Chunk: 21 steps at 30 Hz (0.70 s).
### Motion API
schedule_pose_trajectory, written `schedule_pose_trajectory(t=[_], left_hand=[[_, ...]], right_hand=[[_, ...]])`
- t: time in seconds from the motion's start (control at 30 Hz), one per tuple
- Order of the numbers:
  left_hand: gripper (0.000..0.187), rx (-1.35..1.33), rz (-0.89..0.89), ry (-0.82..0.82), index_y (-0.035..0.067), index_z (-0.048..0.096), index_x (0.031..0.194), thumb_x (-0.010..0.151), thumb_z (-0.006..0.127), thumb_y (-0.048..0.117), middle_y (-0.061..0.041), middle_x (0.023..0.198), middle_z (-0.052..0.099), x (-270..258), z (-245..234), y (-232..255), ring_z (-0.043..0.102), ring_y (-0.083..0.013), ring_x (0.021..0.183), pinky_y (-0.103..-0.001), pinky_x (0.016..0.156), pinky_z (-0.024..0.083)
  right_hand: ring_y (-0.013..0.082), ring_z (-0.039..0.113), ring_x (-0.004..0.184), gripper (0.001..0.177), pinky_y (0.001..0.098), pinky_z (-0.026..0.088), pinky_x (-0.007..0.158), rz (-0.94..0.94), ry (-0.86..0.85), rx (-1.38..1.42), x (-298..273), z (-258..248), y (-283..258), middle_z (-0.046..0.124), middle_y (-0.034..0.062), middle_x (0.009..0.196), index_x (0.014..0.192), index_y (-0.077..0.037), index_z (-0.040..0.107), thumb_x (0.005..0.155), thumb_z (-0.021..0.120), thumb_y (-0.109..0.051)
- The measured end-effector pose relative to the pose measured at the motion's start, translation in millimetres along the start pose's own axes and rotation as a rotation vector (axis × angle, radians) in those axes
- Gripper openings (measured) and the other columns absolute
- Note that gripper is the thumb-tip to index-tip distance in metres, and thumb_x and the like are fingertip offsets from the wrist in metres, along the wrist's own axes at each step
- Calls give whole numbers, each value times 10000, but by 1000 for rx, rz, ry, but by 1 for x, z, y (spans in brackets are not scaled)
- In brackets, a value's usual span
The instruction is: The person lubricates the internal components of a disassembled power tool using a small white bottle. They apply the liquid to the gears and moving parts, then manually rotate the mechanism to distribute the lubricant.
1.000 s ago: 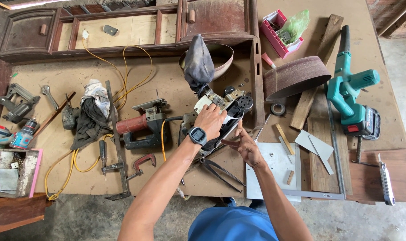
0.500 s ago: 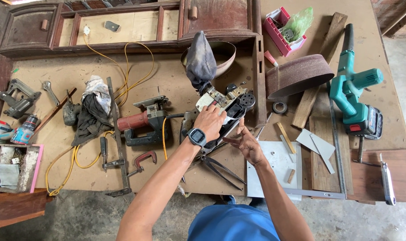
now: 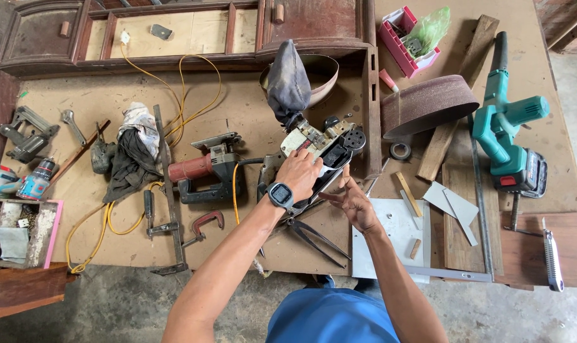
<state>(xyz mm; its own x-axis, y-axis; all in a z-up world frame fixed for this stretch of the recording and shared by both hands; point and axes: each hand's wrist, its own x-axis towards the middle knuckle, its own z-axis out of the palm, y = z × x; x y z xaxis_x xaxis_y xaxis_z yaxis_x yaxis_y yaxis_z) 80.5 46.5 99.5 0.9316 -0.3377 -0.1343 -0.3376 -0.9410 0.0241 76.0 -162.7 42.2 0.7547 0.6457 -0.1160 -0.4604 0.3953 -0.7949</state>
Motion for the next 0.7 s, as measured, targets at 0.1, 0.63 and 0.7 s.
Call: schedule_pose_trajectory(t=[0.1, 0.63, 0.7], left_hand=[[579, 4, 5, 19, 28, 559, 1328, 757, 620, 98, -195, 1095, 628, -1, 0, 0, 495, -334, 1129, -470, 964, 399], [601, -1, 22, -28, -7, 553, 1332, 741, 612, 84, -210, 1134, 625, -5, -8, 6, 493, -337, 1128, -481, 971, 382], [595, 11, 32, -14, -15, 564, 1319, 735, 611, 91, -201, 1122, 629, -5, -8, 6, 494, -326, 1102, -474, 959, 382]], right_hand=[[526, 628, 1221, 536, 397, 527, 932, -5, -4, -16, 0, 0, 0, 441, -4, 1436, 1055, -164, 401, 525, 470, -117], [501, 646, 1199, 535, 344, 543, 906, -4, -9, -2, 2, -9, 10, 389, -62, 1521, 1057, -158, 390, 529, 460, -111], [478, 672, 1162, 540, 326, 562, 877, -7, 1, 34, 2, -10, 12, 396, -93, 1509, 1055, -150, 384, 525, 468, -96]])
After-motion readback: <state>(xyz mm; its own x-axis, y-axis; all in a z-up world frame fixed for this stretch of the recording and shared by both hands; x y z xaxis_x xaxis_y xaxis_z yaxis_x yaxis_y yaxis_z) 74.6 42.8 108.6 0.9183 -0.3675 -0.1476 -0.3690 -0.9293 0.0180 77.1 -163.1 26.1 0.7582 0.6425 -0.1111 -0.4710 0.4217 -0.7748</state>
